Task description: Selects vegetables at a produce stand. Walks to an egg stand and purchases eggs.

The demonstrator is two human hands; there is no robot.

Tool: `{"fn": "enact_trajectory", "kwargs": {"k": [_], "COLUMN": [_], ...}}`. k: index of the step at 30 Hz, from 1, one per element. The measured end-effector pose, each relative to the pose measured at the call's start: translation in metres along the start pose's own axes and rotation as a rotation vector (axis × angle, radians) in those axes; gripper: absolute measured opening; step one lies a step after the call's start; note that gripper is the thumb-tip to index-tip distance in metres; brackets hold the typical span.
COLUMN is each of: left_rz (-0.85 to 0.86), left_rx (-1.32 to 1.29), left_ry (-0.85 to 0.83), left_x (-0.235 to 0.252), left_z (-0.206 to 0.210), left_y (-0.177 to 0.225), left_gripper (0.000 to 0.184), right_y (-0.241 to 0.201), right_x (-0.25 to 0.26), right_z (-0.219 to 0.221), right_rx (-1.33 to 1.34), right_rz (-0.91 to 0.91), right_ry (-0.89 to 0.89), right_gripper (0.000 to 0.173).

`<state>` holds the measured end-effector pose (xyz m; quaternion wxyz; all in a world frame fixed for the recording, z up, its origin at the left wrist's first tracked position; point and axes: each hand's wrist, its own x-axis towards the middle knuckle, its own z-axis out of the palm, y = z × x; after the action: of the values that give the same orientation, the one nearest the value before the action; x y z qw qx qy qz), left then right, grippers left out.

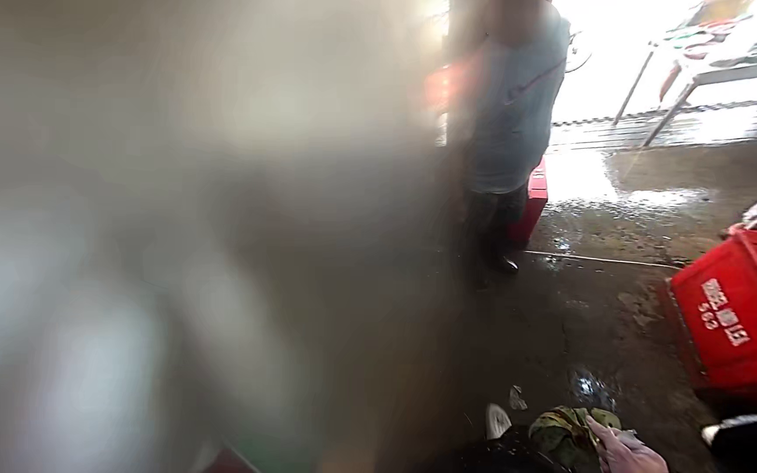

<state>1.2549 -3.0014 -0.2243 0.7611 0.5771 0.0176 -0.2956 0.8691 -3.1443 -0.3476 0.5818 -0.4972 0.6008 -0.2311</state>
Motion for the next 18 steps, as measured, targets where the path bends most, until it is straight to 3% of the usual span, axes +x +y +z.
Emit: {"fn": "enact_trajectory", "kwargs": {"k": [3,9,13,18], "left_rz": [0.024,-0.016,0.002,0.085], "left_rx": [-0.004,-0.028,-0.078,-0.078], "left_ry": [0.042,0.322,0.489,0.554], "left_x": [0.066,0.159,0.205,0.283], "left_z": [0.016,0.022,0.016,0.009], "left_y": [0.002,0.014,0.034,0.068], "left_gripper": [0.017,0.015,0.014,0.013], "right_y": [-0.033,-0.128,-0.195,-0.258], "right_x": [0.076,0.223,0.297,0.378], "right_z": [0.039,0.144,0.23,0.346], "right_rx": [-0.278,-0.837,-0.936,-0.855], "right_rz": [-0.127,-0.312,-0.402,-0.672], "right_ry": [-0.073,-0.396,-0.555,-0.644], "right_gripper": [0.034,0.047,0.044,0.038]}}
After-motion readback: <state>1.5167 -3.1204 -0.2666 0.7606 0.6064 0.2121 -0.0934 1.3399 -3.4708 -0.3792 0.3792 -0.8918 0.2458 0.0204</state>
